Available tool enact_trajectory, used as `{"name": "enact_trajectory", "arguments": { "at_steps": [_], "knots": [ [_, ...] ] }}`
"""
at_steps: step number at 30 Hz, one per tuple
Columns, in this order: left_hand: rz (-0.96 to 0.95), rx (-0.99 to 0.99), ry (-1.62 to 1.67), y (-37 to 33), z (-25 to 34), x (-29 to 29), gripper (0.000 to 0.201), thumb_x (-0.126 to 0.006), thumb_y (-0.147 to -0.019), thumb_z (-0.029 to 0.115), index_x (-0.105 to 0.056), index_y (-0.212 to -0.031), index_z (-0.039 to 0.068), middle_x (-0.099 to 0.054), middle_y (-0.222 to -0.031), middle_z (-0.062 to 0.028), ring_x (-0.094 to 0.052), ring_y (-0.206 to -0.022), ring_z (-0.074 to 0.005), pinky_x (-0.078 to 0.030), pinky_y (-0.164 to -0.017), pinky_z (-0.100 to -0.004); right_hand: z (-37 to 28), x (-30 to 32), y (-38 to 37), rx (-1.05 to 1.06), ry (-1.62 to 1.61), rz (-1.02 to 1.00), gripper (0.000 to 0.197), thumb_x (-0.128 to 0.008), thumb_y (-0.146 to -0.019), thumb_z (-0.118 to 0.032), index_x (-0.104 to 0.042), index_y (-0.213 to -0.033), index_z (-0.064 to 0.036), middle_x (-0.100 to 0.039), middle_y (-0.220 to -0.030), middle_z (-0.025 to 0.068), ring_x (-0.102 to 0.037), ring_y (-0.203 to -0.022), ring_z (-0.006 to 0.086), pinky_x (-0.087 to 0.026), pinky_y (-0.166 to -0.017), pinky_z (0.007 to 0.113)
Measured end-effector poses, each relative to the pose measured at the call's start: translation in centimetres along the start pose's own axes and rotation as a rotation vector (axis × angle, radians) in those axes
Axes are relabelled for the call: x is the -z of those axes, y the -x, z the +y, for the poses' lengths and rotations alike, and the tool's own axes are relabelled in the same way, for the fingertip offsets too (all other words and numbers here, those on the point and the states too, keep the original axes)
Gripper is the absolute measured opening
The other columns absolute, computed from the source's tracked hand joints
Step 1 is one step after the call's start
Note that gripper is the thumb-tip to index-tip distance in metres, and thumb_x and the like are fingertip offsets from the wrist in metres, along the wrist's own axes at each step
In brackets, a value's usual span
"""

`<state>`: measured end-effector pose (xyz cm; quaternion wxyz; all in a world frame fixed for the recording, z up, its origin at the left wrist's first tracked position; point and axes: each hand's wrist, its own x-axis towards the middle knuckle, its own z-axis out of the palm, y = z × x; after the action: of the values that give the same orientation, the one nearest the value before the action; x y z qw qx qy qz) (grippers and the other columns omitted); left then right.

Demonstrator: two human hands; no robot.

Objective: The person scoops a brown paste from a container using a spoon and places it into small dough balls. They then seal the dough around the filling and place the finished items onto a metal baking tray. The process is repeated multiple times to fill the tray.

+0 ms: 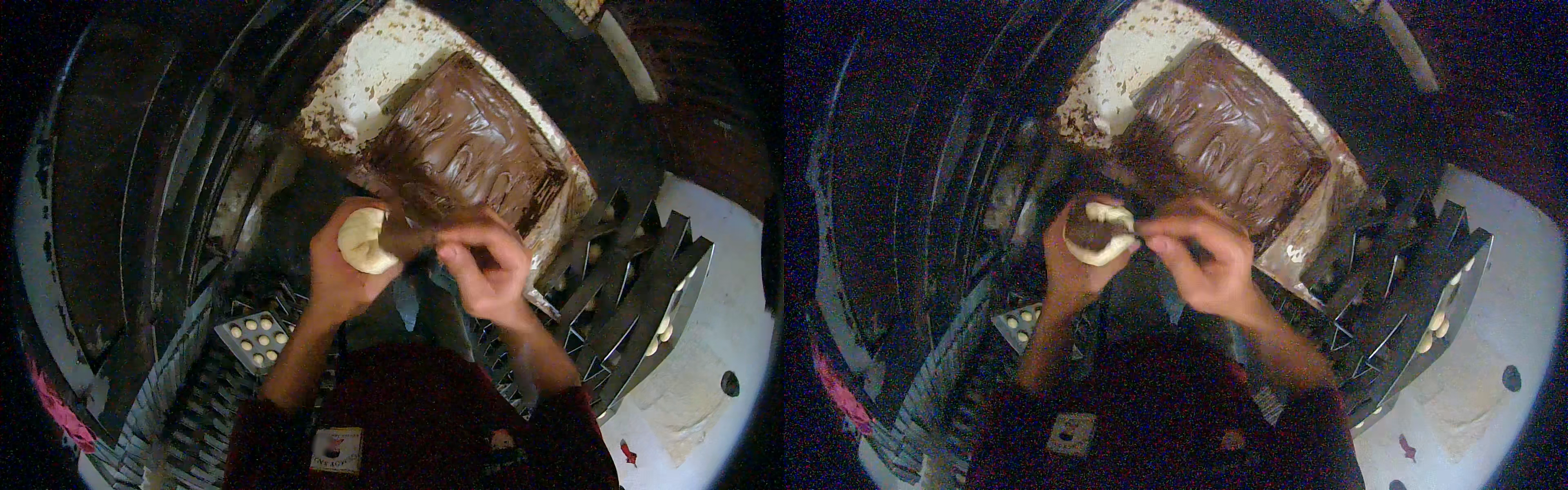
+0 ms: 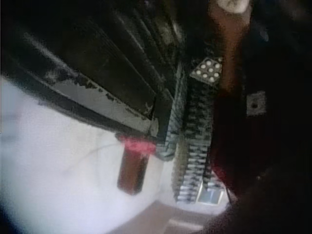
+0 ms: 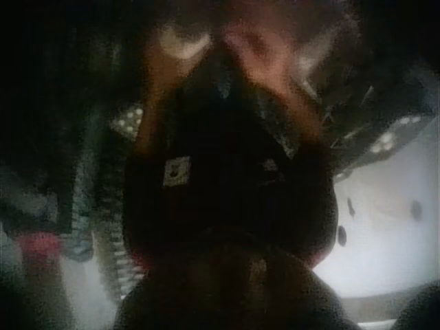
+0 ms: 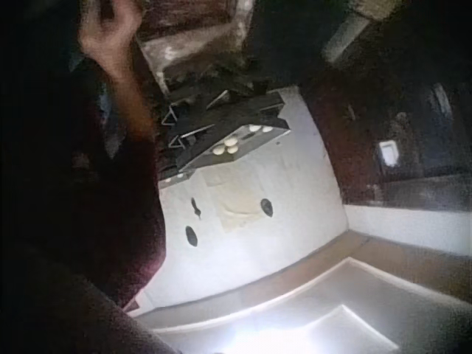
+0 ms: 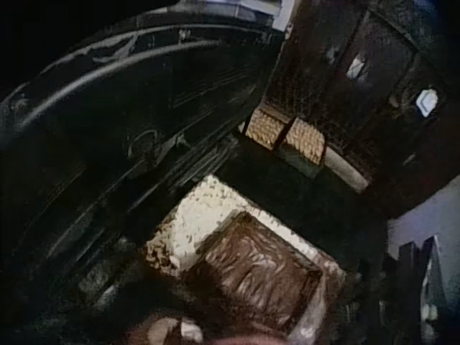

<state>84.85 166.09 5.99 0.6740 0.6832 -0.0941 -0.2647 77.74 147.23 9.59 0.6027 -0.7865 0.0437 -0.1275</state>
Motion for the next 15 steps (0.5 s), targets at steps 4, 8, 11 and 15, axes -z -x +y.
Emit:
{"name": "enact_trajectory", "arguments": {
  "at_steps": [4, 8, 11, 15],
  "knots": [
    [-0.028, -0.044, 0.134, -0.2, 2.7, -2.7, 0.052, -0.081, -0.071, -0.006, -0.064, -0.119, 0.000, -0.071, -0.114, -0.0093, -0.068, -0.107, -0.0175, -0.054, -0.097, -0.0328, 1.2, 1.8, 3.4, 0.228, 0.482, 0.068, 0.016, -0.070, -0.083, 0.014, -0.068, -0.096, 0.0042, -0.068, -0.098, 0.0189, -0.067, -0.086, 0.0300, -0.055, -0.074, 0.034],
    [0.002, -0.065, 0.056, 0.5, 1.0, -3.2, 0.051, -0.087, -0.068, -0.005, -0.067, -0.115, 0.000, -0.071, -0.114, -0.0103, -0.068, -0.108, -0.0187, -0.054, -0.097, -0.0342, 11.6, 6.4, 14.1, -0.069, 0.488, 0.428, 0.010, -0.069, -0.088, 0.007, -0.065, -0.095, 0.0020, -0.067, -0.097, 0.0164, -0.066, -0.088, 0.0287, -0.054, -0.080, 0.036],
    [-0.026, -0.220, -0.124, 1.0, 0.2, -4.0, 0.051, -0.090, -0.066, -0.002, -0.069, -0.112, 0.002, -0.071, -0.113, -0.0117, -0.070, -0.105, -0.0224, -0.056, -0.095, -0.0355, 20.0, 11.5, 20.7, -0.275, 0.780, 0.659, 0.005, -0.068, -0.092, -0.001, -0.064, -0.095, 0.0007, -0.067, -0.101, 0.0150, -0.065, -0.093, 0.0279, -0.051, -0.088, 0.037],
    [-0.163, -0.428, -0.318, 2.6, -0.1, -6.9, 0.053, -0.095, -0.063, 0.004, -0.069, -0.108, 0.005, -0.073, -0.110, -0.0131, -0.070, -0.105, -0.0255, -0.057, -0.093, -0.0371, 17.8, 9.8, 20.3, -0.256, 0.683, 0.698, 0.015, -0.071, -0.092, -0.004, -0.069, -0.106, 0.0006, -0.069, -0.107, 0.0136, -0.065, -0.097, 0.0281, -0.050, -0.093, 0.035]
  ]
}}
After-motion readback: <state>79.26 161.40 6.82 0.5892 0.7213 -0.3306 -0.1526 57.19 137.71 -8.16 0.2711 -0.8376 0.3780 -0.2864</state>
